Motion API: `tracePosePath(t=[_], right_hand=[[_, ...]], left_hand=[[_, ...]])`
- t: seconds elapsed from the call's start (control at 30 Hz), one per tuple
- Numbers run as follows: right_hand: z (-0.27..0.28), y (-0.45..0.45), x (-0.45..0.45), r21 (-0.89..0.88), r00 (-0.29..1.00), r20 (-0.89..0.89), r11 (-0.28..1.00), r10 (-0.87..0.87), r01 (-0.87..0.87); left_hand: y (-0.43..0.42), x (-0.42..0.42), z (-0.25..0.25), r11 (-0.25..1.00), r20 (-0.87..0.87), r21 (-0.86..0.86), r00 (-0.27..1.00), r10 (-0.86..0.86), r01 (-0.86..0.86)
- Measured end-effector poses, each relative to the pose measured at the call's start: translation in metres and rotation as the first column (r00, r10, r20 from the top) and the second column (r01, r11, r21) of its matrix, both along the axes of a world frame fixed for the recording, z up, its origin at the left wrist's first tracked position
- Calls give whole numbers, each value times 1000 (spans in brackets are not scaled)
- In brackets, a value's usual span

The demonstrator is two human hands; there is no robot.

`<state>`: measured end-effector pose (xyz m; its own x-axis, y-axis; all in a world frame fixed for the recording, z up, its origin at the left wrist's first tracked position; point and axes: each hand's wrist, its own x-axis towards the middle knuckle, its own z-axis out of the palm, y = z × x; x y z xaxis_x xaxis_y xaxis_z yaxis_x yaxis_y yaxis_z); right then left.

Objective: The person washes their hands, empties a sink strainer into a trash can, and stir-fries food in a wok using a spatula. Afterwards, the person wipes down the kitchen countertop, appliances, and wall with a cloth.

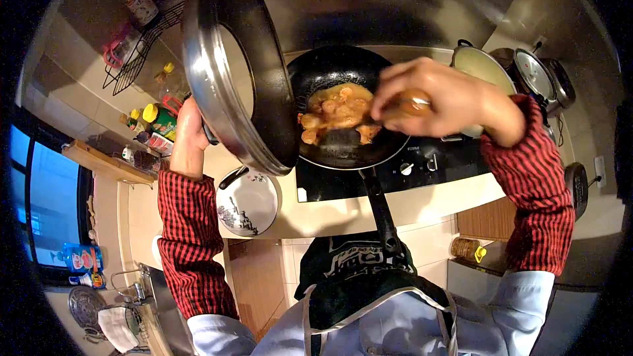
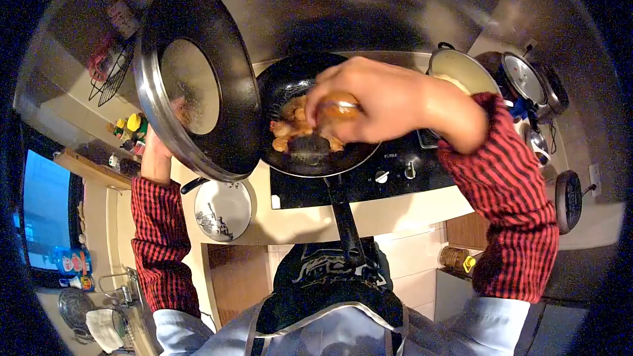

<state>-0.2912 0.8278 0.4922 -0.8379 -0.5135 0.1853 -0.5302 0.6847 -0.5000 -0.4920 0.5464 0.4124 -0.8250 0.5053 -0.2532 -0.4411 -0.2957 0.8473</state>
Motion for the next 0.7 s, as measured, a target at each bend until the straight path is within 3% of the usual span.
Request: tracePosePath(t=[0.03, 0.07, 0.13, 0.23, 0.33, 0.4, 0.43, 0.5, 0.57, 0.6, 0.63, 0.7], right_hand=[[-8, 5, -8, 7, 998, -61, 1000, -15, 16], [-7, 6, -13, -7, 998, -40, 999, -52, 51], [-2, 7, -21, -6, 994, 0, 994, -110, 110], [2, 4, -29, -141, 963, 145, 959, -226, 246], [-18, 7, -47, -226, 929, 177, 905, -326, 361], [-29, 14, -60, -222, 902, 176, 877, -393, 425], [-31, 18, -66, -254, 869, 211, 833, -448, 492], [-36, 18, -70, -284, 830, 252, 782, -497, 555], [-41, 15, -69, -505, 742, 340, 553, -579, 663], [-50, 18, -72, -530, 722, 329, 514, -608, 674], [-61, 25, -74, -531, 722, 327, 513, -610, 674], [-75, 38, -74, -346, 703, 165, 627, -691, 698]], left_hand=[[1, 2, 3, 998, -4, 42, 999, -46, 46], [-5, -16, -8, 952, -49, 160, 966, -255, 260], [-16, -23, -19, 968, -38, 140, 978, -205, 209], [-23, -26, -21, 984, -27, 111, 990, -138, 140], [-23, -27, -22, 939, -47, 221, 965, -258, 262], [-15, -22, -19, 995, -160, -77, 986, 50, -63], [-20, -28, -22, 995, -167, -77, 985, 50, -64], [-36, -42, -32, 975, -232, 32, 951, -205, 218], [-28, -30, -23, 992, -226, -38, 966, -127, 122], [-24, -24, -19, 994, -227, -106, 973, -49, 25], [-22, -23, -19, 994, -229, -105, 972, -51, 27], [-21, -22, -17, 994, -154, -104, 988, -1, -15]])
